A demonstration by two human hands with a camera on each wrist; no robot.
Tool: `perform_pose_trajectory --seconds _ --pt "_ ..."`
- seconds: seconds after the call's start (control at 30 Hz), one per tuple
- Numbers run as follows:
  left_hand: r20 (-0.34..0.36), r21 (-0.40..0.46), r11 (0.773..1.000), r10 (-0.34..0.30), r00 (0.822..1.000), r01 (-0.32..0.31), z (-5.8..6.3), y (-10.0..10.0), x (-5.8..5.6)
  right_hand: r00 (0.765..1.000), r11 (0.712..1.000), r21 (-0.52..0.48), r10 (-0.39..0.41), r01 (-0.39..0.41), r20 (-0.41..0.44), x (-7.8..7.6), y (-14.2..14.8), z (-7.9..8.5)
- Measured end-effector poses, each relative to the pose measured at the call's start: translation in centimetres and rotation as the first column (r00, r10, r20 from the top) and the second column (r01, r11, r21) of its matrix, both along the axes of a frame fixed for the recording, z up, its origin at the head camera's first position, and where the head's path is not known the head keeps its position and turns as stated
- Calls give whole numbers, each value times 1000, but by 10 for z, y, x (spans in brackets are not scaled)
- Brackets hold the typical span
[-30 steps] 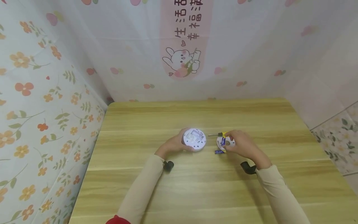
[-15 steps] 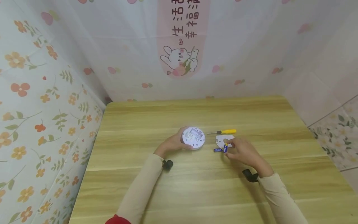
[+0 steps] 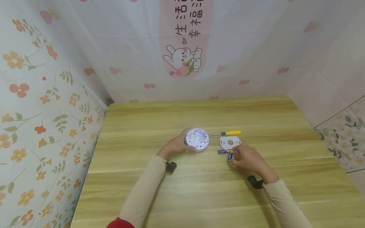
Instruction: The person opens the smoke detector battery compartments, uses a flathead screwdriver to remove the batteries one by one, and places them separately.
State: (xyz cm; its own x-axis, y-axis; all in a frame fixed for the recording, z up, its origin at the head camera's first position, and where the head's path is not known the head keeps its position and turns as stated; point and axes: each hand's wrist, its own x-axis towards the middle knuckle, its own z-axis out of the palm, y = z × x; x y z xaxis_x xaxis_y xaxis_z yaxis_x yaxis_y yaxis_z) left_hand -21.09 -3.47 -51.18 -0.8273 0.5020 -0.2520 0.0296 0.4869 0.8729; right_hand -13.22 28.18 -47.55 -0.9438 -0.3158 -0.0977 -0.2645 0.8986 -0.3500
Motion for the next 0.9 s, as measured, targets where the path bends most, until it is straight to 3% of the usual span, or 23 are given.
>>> perform_pose_trajectory --seconds 0.9 --pt "-1 5 1000 -12 1000 12 -1 0 0 998 995 86 -58 54 38 5 -12 -8"
